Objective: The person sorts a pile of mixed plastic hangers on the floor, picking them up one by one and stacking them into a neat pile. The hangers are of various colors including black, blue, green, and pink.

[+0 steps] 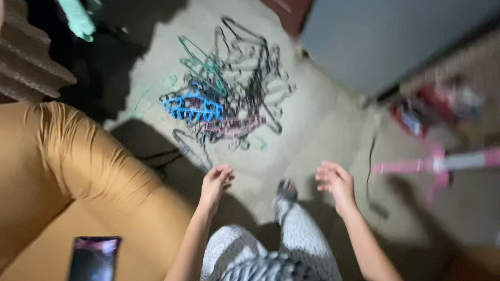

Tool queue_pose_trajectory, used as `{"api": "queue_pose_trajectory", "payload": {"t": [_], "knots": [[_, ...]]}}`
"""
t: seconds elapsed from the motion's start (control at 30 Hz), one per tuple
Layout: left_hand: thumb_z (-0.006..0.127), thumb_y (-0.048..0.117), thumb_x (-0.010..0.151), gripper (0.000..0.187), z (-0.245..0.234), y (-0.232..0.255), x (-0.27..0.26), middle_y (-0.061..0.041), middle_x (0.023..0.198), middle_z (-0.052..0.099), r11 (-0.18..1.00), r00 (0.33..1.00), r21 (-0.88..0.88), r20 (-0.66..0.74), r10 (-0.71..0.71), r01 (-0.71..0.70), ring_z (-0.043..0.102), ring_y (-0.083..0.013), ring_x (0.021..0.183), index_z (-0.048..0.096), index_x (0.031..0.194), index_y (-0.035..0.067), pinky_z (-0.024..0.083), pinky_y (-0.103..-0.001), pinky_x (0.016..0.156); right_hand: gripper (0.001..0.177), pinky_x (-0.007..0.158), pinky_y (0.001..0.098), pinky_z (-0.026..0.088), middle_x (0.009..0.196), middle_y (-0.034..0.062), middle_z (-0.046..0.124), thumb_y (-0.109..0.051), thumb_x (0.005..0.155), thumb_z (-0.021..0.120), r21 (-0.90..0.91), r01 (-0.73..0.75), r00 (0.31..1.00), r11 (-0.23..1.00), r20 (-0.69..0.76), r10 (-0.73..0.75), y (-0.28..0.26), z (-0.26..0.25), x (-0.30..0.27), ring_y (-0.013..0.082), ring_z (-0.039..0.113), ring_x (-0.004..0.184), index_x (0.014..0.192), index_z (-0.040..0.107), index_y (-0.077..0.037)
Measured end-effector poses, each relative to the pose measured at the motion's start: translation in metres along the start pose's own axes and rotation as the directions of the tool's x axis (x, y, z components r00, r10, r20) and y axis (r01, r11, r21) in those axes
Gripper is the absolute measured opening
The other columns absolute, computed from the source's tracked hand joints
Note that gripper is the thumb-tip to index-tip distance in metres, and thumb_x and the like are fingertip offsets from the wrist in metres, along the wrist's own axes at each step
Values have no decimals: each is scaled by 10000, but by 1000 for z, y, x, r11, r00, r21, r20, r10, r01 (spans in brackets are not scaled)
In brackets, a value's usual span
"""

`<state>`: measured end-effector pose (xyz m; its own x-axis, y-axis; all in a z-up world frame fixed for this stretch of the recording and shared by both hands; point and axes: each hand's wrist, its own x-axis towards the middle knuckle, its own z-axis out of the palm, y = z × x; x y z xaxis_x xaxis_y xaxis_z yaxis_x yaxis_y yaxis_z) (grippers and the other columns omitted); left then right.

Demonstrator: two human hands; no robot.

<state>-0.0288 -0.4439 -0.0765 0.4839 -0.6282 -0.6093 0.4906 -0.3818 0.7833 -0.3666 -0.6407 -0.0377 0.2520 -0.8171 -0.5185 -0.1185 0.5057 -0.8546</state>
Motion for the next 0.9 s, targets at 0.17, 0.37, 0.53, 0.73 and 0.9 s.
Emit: {"api": "queue_pose_trajectory", "payload": {"t": [0.17,0.37,0.53,0.73,0.9], "knots": [[664,195,953,233,45,24,18,1,1010,714,987,983,-159,-184,6,-36,693,-135,925,685,1158,86,529,-295,777,315,750,379,608,1175,136,698,-81,1007,483,-183,16,972,983,232,27,-64,-9,132,212,697,993,1270,642,-11],[643,191,966,223,43,22,85,7,1004,704,973,937,-224,-348,-24,-58,691,-123,933,682,1160,89,521,-288,779,319,824,373,612,1223,114,688,-59,986,525,-387,26,901,922,409,146,-95,56,261,200,689,1058,1280,643,-19],[587,166,1033,192,44,8,216,-41,947,716,966,931,-170,-342,129,-196,649,-148,840,689,1083,12,509,-310,718,356,804,360,587,1219,139,674,-37,987,558,-464,52,860,884,471,197,-85,115,378,221,663,1030,1338,615,-59],[628,131,963,153,66,-12,314,-10,945,701,990,932,-133,-363,-8,-43,688,-135,818,661,1104,81,511,-287,679,353,794,348,602,1224,65,667,-9,958,545,-601,81,794,795,521,312,-48,127,475,175,671,1031,1298,614,-76],[624,115,967,166,96,-51,385,-14,971,704,983,934,-142,-354,55,-112,684,-133,820,664,1119,63,546,-268,682,327,768,343,604,1148,80,674,-10,989,498,-709,93,746,699,514,423,-1,113,566,166,639,953,1261,666,-81]]}}
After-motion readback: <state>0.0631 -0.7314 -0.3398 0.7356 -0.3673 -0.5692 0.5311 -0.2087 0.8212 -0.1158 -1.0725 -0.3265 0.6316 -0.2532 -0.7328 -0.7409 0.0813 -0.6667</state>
